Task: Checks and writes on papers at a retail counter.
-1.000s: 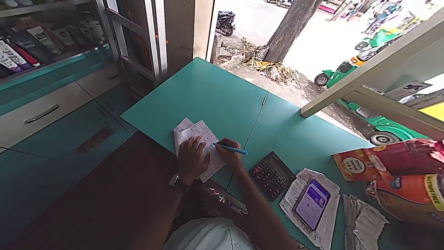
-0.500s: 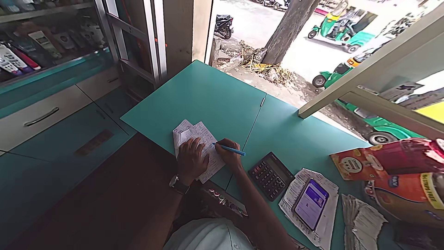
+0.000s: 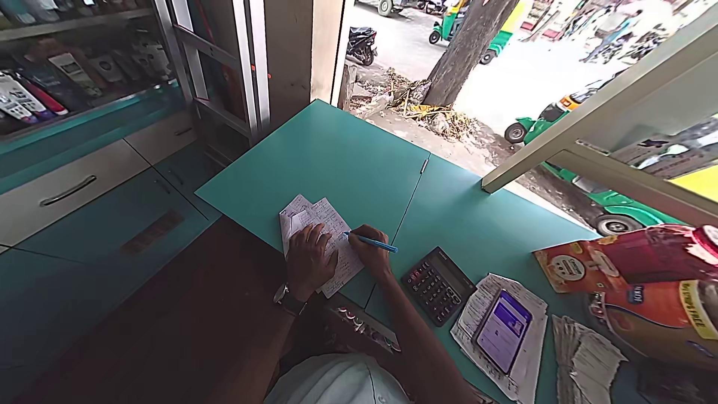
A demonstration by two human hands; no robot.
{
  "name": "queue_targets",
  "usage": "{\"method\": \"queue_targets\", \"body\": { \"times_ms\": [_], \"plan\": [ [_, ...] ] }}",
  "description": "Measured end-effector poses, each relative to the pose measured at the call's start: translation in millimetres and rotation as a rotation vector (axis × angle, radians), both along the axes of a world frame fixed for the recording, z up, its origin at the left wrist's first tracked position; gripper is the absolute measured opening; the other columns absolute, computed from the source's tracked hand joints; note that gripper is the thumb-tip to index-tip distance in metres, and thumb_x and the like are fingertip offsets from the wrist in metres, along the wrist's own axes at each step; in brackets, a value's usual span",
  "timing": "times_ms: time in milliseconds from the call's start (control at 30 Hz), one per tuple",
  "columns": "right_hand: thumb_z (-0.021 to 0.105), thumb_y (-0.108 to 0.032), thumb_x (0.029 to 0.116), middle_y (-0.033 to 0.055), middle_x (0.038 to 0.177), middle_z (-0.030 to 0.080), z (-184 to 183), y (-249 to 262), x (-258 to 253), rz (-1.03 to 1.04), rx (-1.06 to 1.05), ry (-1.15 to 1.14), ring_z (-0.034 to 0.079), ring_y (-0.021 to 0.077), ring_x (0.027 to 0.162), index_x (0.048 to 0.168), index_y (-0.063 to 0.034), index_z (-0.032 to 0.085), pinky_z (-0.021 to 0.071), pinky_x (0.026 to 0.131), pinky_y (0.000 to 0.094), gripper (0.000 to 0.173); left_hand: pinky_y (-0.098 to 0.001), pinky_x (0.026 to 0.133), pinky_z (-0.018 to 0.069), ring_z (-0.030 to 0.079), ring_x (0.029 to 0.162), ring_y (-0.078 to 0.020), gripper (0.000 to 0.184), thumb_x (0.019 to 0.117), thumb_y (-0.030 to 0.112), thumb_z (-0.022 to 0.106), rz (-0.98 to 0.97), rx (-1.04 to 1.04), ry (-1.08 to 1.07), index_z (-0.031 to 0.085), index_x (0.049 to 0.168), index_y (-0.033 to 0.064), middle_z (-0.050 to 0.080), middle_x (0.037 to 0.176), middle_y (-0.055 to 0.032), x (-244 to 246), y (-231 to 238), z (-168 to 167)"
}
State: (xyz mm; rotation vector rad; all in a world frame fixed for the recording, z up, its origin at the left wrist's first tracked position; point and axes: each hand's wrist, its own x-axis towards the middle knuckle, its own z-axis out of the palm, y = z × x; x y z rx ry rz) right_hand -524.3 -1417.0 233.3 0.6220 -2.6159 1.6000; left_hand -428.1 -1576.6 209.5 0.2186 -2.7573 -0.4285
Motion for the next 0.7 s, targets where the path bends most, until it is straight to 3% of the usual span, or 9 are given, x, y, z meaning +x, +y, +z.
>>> {"method": "queue_targets", "body": {
  "times_ms": [700],
  "plan": [
    [0.069,-0.015,0.0862,-0.0028,0.068,0.068,1.1,-1.5,2.6,-0.035,-0.013,0.035,0.061,0.0031,0.061,0.079,-0.0090,0.075,0.0490,0.058,0.0251,0.011,-0.0538,0.115,0.0318,0.047,0.140,-0.0292,0.049,0.0923,0.055,0.051,0.005,-0.005,-0.013,0.069,0.126,0.0242,0.056,0.148,-0.0008,-0.5,-0.3,-0.5]
  ]
}}
